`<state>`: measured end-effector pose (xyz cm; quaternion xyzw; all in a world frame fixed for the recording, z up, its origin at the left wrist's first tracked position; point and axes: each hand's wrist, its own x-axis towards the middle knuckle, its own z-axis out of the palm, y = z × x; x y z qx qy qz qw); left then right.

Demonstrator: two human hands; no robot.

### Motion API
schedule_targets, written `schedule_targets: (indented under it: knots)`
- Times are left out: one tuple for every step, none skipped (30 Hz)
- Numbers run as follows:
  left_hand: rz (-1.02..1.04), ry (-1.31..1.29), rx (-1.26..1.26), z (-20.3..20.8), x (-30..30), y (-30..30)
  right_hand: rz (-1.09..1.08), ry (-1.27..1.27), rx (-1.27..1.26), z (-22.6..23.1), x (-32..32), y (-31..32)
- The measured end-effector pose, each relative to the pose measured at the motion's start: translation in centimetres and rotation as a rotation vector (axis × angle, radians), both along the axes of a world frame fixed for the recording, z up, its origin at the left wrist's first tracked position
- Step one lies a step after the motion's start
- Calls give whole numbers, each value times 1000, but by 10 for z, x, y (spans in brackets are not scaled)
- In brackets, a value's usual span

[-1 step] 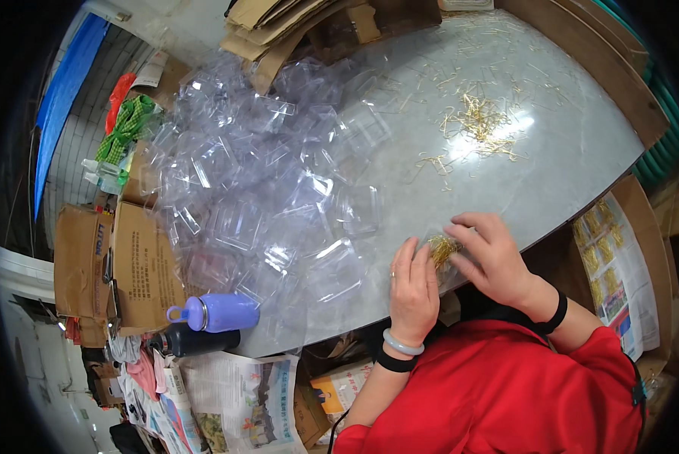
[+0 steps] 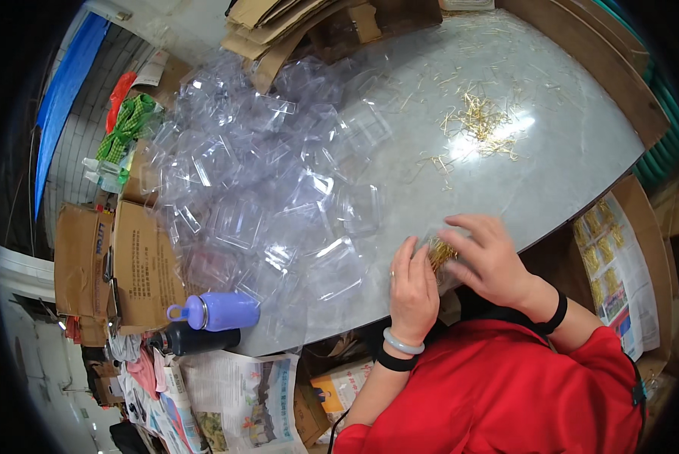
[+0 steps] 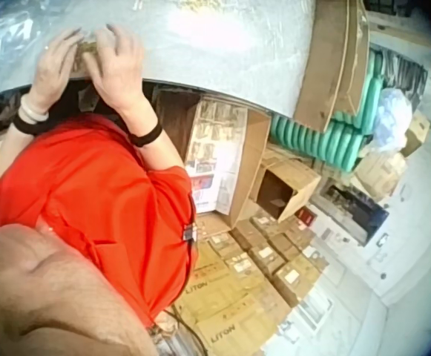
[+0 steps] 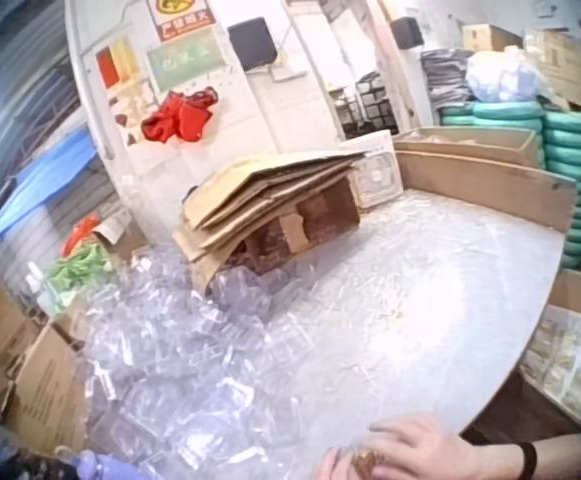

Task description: Count small gold-colored pins and place them into small plastic bags.

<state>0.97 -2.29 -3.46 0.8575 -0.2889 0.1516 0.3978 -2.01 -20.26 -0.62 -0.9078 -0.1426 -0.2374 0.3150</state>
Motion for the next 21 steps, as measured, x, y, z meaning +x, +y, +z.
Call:
schedule_targets:
  knots:
    - [4,1,2,-2,0,1,77,-9,-81,4,-1,3]
    - [19,25,-30,-4,1,2,81,-8,-79,2,-1,5]
    - [31,48,-65,-4,1,2,101,26,-187,-2,-1,7]
    - [32,47,-65,-2,1,3,122,60,-295,-5,-1,9]
    - [22,134,-138,2,1,3,123,60,-296,-7,-2,10]
    - [17,219,-210,4,1,5,107,81,-298,-10,-3,9]
    - [23,219,-209,4,2,7,91,102,-300,-12,-3,10]
    - [12,259,-257,3,3,9,98,101,-300,-11,-2,12]
    - [-3,302,-306,2,4,11,80,98,-254,-9,-3,15]
    - [0,303,-307,2,6,14,63,95,-209,-8,-2,17]
    - [-51,297,-333,2,7,17,65,97,-210,-9,-1,21]
    - [-105,288,-359,2,9,20,66,84,-184,-12,1,25]
    - [-105,287,-362,-1,8,19,67,71,-158,-15,3,28]
    - [-141,340,-531,-5,6,16,67,70,-161,-16,2,28]
    - [-173,389,-700,-9,5,15,35,37,-109,-18,1,27]
    - [-170,386,-704,-12,6,16,3,5,-58,-20,2,27]
    - [-179,380,-745,-14,6,16,7,3,-62,-16,4,27]
    - [-189,377,-788,-15,5,16,-44,-32,-111,-10,4,25]
    - [-187,377,-794,-15,4,16,-96,-68,-161,-6,5,23]
    - [-168,364,-763,-16,3,15,-87,5,-174,-13,7,19]
    - [-148,350,-730,-16,5,15,-85,5,-178,-11,7,19]
